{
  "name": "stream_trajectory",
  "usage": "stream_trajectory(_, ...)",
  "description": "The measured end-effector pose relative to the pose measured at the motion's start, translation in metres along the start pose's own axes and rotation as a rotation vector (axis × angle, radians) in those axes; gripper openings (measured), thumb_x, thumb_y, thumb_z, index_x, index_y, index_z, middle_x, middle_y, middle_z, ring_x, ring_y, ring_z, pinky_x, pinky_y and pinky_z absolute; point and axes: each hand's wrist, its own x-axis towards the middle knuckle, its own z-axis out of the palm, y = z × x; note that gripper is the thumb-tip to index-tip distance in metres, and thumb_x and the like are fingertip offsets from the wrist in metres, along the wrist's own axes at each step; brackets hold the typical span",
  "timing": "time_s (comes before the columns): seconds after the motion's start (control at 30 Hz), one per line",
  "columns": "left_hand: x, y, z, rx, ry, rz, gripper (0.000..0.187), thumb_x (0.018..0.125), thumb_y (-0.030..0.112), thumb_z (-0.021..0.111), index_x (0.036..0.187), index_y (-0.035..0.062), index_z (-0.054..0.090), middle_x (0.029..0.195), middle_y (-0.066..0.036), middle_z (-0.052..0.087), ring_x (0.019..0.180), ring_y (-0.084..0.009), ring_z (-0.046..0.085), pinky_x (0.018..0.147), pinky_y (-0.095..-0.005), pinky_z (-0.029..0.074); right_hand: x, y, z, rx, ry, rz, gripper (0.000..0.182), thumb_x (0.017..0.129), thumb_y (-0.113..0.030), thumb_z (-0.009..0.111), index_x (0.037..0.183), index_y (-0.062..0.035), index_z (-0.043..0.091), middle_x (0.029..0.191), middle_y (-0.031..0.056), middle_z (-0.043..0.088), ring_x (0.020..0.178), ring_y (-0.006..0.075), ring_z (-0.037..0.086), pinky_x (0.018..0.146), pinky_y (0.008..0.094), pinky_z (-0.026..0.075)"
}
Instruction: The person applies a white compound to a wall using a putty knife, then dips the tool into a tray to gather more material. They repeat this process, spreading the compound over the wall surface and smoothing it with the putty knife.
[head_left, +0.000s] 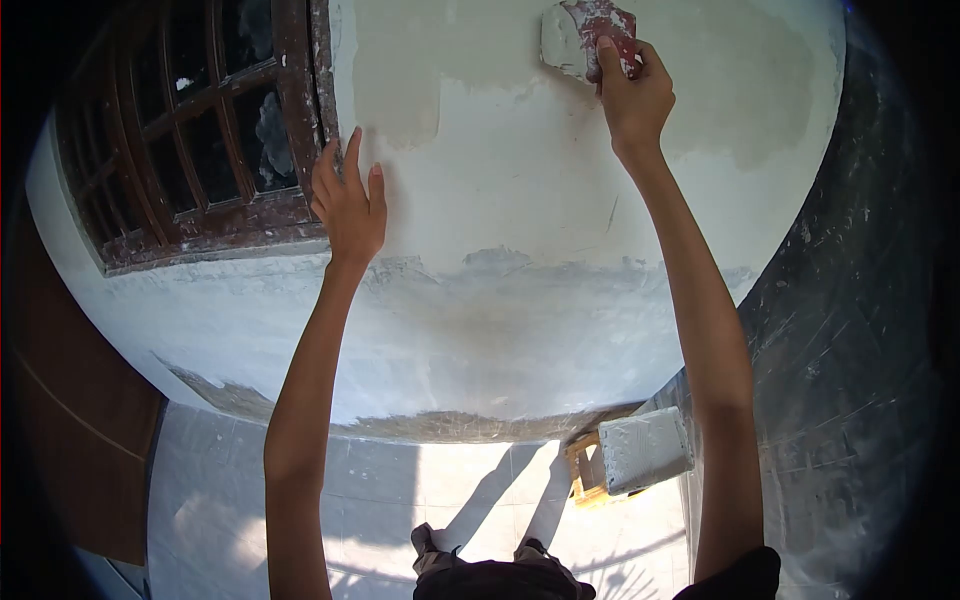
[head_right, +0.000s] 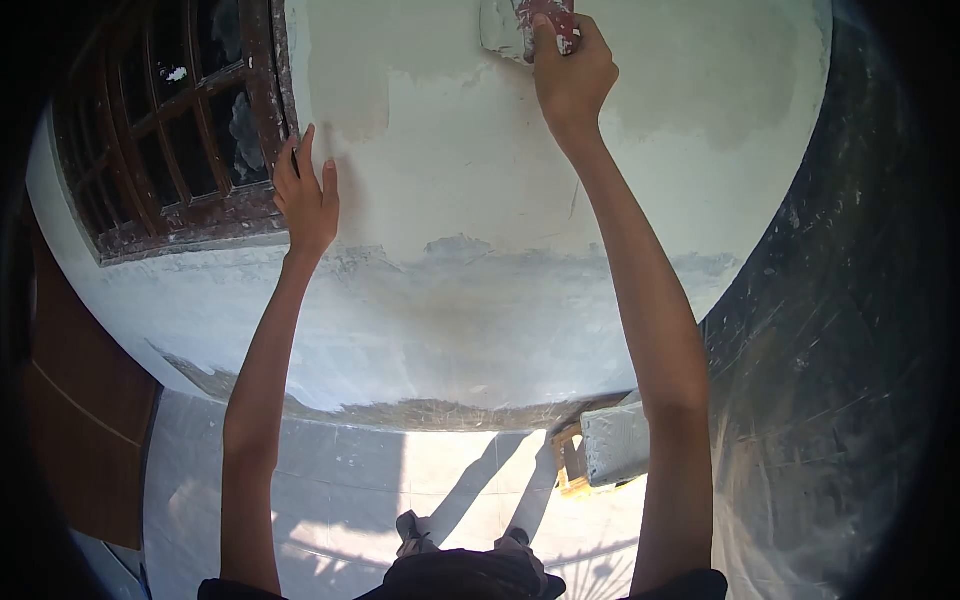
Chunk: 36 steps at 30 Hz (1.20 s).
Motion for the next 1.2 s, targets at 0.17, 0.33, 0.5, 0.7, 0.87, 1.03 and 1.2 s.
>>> stream_trajectory(0.17, -0.060, 0.043, 0.014, -0.250, -0.031, 0.090, 0.048, 0.100, 0.023, 0.050, 0.145, 0.0140, 0.039, 0.148, -0.017, 0.028, 0.139, -0.0355, 0.025, 0.107, -0.0565, 0.024, -0.046, 0.026, -0.085, -0.006, 0.004, 0.143, 0.030, 0.091, -0.029, 0.071, 0.099, -0.0016, 0.063, 0.066, 0.0021, 0.060, 0.052, 0.0070, 0.050, 0.048, 0.0242, 0.039)
stream_trajectory(0.33, -0.148, 0.108, 0.043, -0.377, -0.285, 0.109, 0.047, 0.100, 0.025, 0.051, 0.145, 0.0150, 0.040, 0.149, -0.016, 0.028, 0.140, -0.0351, 0.024, 0.109, -0.0551, 0.023, -0.118, 0.059, -0.183, -0.082, 0.000, 0.294, 0.026, 0.092, -0.026, 0.071, 0.099, -0.0025, 0.063, 0.067, 0.0011, 0.059, 0.052, 0.0055, 0.048, 0.047, 0.0229, 0.036)
stream_trajectory(0.5, -0.251, 0.194, 0.072, -0.443, -0.506, 0.099, 0.050, 0.098, 0.026, 0.054, 0.145, 0.0170, 0.040, 0.151, -0.014, 0.028, 0.143, -0.0354, 0.020, 0.112, -0.0557, 0.020, -0.179, 0.112, -0.301, -0.200, -0.018, 0.441, 0.027, 0.092, -0.026, 0.070, 0.101, -0.0017, 0.064, 0.066, 0.0029, 0.062, 0.051, 0.0058, 0.051, 0.046, 0.0232, 0.038)
stream_trajectory(0.7, -0.385, 0.284, 0.106, -0.465, -0.760, 0.053, 0.053, 0.099, 0.030, 0.052, 0.148, 0.0172, 0.035, 0.152, -0.012, 0.028, 0.145, -0.0338, 0.019, 0.114, -0.0551, 0.019, -0.272, 0.186, -0.447, -0.364, -0.061, 0.633, 0.025, 0.091, -0.023, 0.071, 0.101, -0.0004, 0.064, 0.067, 0.0053, 0.066, 0.049, 0.0071, 0.055, 0.045, 0.0241, 0.042)
stream_trajectory(0.87, -0.483, 0.326, 0.120, -0.490, -0.952, 0.014, 0.058, 0.097, 0.029, 0.055, 0.148, 0.0105, 0.033, 0.151, -0.015, 0.032, 0.145, -0.0384, 0.021, 0.114, -0.0546, 0.018, -0.350, 0.238, -0.528, -0.626, -0.114, 0.836, 0.026, 0.089, -0.022, 0.073, 0.102, -0.0011, 0.064, 0.071, 0.0074, 0.068, 0.057, 0.0101, 0.063, 0.052, 0.0263, 0.047)
stream_trajectory(1.03, -0.566, 0.338, 0.124, -0.443, -1.161, -0.045, 0.060, 0.100, 0.032, 0.052, 0.150, 0.0088, 0.029, 0.153, -0.015, 0.032, 0.146, -0.0355, 0.021, 0.116, -0.0532, 0.018, -0.442, 0.287, -0.574, -0.864, -0.245, 0.808, 0.029, 0.089, -0.025, 0.071, 0.104, -0.0005, 0.063, 0.082, 0.0148, 0.070, 0.072, 0.0254, 0.070, 0.064, 0.0355, 0.053)
stream_trajectory(1.2, -0.634, 0.336, 0.132, -0.445, -1.272, -0.121, 0.063, 0.099, 0.033, 0.053, 0.150, 0.0069, 0.028, 0.153, -0.017, 0.032, 0.146, -0.0377, 0.021, 0.116, -0.0534, 0.018, -0.504, 0.323, -0.598, -1.025, -0.359, 0.728, 0.034, 0.092, -0.028, 0.066, 0.111, -0.0006, 0.060, 0.090, 0.0212, 0.070, 0.082, 0.0376, 0.070, 0.070, 0.0442, 0.054)
